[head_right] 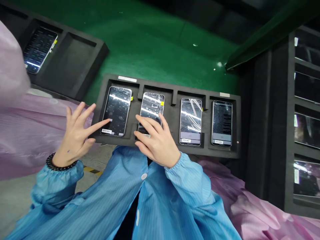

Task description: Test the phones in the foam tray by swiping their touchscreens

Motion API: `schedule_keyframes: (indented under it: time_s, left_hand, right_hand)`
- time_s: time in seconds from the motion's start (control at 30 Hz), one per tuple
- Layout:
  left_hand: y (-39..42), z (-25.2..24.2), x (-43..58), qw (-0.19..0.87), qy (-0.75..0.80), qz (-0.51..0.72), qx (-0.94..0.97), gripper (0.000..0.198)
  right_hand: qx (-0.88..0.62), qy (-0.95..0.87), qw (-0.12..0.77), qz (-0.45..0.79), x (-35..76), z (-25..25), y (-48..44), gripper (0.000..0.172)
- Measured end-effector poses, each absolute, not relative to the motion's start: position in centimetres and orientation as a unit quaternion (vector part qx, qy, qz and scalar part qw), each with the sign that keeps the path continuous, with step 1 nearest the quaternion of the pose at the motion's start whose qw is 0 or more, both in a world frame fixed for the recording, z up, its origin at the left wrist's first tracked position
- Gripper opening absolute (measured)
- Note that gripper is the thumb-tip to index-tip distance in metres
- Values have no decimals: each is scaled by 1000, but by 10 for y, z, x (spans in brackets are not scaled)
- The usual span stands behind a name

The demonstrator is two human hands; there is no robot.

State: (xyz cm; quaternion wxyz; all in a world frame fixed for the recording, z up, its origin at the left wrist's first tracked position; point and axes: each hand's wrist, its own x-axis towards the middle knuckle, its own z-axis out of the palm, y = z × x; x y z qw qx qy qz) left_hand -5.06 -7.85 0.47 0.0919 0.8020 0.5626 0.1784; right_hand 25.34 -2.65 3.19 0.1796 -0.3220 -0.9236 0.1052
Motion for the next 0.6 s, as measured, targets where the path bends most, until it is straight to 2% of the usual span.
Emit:
schedule_keyframes:
  time_s: [0.13,0.33,0.47,0.6]
  left_hand:
    - [-82,7,-52,102,541,197,811,69]
    - [-83,5,-55,106,484,231,837,60]
    - [-77,3,-56,109,449,215,861,55]
    - [-74,4,-53,91,470,278,833,60]
  right_hand:
    - [-278,-935,169,139,235,27,-28,33]
    - [-244,-946,155,150,213,21,-21,34]
    - [-282,-931,195,128,232,33,-18,34]
    - [-357,-904,216,90,259,39,-18,31]
